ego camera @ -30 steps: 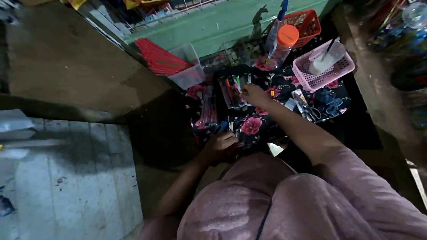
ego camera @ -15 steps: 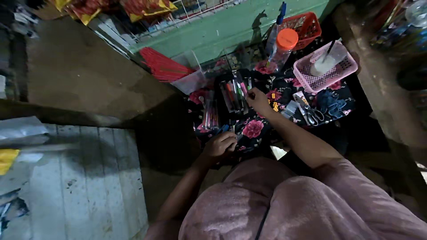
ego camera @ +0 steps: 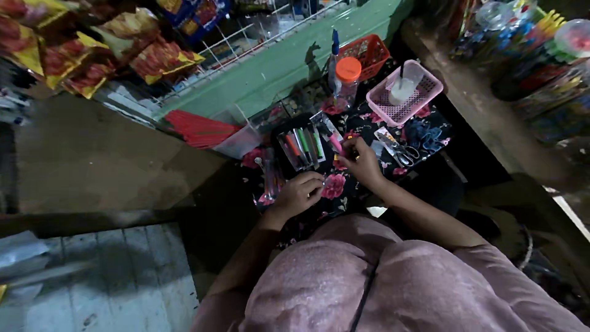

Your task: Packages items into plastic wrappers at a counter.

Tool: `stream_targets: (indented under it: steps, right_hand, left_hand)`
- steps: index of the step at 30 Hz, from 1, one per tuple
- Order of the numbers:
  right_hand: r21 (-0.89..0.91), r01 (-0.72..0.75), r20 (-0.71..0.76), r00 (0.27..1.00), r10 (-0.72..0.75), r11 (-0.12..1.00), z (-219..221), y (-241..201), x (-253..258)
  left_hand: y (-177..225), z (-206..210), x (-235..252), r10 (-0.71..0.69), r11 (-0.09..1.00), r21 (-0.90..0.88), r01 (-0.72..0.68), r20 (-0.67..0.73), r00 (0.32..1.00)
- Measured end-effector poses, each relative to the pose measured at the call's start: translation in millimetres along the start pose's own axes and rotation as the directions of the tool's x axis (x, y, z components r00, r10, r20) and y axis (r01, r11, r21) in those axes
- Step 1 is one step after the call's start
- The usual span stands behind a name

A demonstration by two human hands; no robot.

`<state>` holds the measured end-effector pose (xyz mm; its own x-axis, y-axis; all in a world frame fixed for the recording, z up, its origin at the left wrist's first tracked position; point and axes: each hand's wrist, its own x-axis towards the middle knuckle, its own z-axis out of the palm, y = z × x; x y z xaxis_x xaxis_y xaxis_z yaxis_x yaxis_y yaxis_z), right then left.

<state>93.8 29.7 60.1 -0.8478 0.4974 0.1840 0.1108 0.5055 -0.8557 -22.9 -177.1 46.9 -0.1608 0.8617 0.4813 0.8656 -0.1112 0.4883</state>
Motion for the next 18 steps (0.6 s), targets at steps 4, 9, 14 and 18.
stream_targets:
  steps: [4, 9, 14, 18]
  right_hand:
    - [0.056, -0.092, -0.014, 0.996, 0.092, 0.994, -13, 5, -4]
    - [0.334, -0.284, 0.099, 0.959, 0.266, 0.899, -27, 12, -10]
    - [0.620, -0.332, 0.159, 0.940, 0.301, 0.711, -37, 0, -22]
    - [0.708, -0.240, 0.150, 0.970, 0.191, 0.664, -50, -20, -23]
  left_hand:
    - [-1, 3, 19, 0.070, 0.997, -0.047, -0.067, 0.058, 0.996]
    - [-3, 5, 36, 0.105, 0.987, -0.131, -0.089, 0.119, 0.987]
    - [-2, 5, 50, 0.075, 0.978, -0.207, -0.037, 0.176, 0.982]
    - [5, 0, 61, 0.093, 0.974, -0.222, -0.043, 0.219, 0.971]
